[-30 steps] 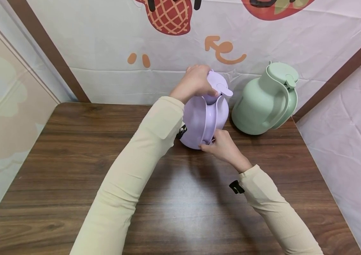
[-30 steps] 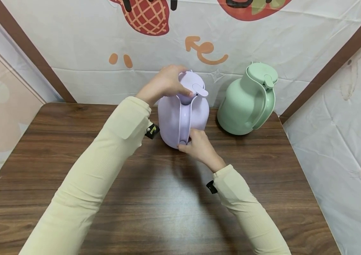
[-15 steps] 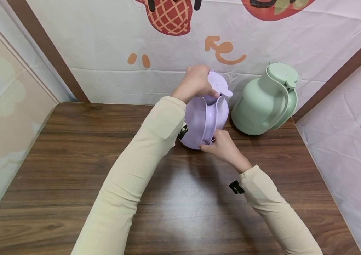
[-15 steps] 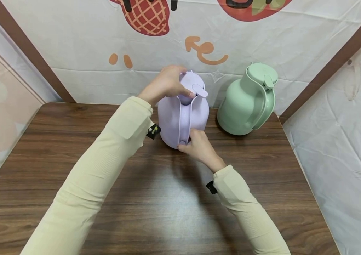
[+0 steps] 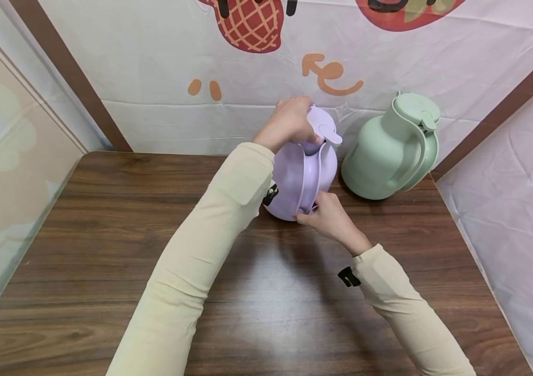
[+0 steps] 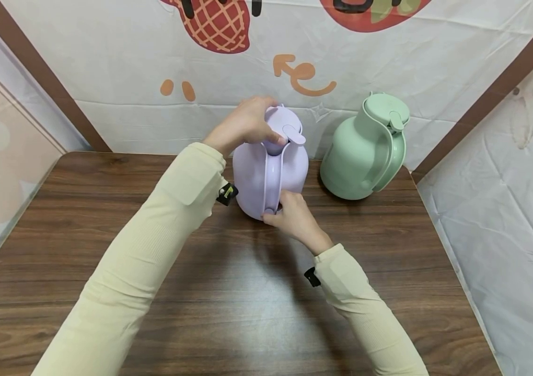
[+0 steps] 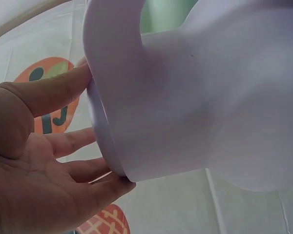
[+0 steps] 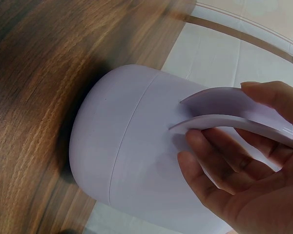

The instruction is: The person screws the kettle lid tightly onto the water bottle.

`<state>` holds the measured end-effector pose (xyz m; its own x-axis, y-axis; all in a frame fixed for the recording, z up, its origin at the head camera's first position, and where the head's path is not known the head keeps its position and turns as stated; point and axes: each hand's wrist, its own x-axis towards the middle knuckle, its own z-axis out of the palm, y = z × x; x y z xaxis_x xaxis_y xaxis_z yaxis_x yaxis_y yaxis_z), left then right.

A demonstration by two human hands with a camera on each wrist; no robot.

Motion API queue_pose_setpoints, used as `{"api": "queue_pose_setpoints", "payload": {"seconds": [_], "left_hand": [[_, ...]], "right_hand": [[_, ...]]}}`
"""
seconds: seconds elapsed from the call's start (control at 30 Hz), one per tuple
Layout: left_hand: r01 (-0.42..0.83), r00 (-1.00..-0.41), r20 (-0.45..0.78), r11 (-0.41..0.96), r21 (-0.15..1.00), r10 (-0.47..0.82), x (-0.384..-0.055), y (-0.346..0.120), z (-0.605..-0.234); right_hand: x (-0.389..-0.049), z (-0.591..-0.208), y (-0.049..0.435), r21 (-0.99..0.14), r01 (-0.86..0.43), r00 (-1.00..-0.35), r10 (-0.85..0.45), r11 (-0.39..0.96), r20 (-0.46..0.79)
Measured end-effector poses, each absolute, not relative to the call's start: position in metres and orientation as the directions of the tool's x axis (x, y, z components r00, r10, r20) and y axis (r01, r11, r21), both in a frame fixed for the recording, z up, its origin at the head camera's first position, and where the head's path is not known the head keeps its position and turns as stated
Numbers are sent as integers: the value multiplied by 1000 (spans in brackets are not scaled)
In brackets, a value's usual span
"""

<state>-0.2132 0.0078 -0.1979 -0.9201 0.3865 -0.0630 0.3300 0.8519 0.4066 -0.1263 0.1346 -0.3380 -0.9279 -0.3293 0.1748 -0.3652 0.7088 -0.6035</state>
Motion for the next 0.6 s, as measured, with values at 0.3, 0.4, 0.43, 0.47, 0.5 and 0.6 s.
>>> {"api": "queue_pose_setpoints", "payload": {"seconds": [0.3, 0.4, 0.43, 0.47, 0.5, 0.6], "left_hand": [[337, -914, -70, 845, 415, 399, -213, 8, -197], [326, -916, -77, 842, 429, 394, -212, 7, -196], [324, -916, -79, 841, 433, 393, -212, 7, -196], [321, -916, -81, 841, 436, 392, -212, 7, -197], [318, -917, -85, 841, 439, 391, -212, 7, -197], [319, -915, -88, 840, 438, 393, -211, 7, -197]], "right_hand": [[-126, -337, 134, -601, -368, -927, -332, 709, 176], [-126, -337, 134, -603, -367, -927, -332, 708, 175], [-126, -337, 134, -604, -367, -927, -332, 708, 175], [-126, -337, 134, -605, -367, -927, -332, 707, 174], [-126, -337, 134, -606, -367, -927, -333, 706, 174], [-126, -337, 134, -606, -367, -927, -334, 706, 172]]}}
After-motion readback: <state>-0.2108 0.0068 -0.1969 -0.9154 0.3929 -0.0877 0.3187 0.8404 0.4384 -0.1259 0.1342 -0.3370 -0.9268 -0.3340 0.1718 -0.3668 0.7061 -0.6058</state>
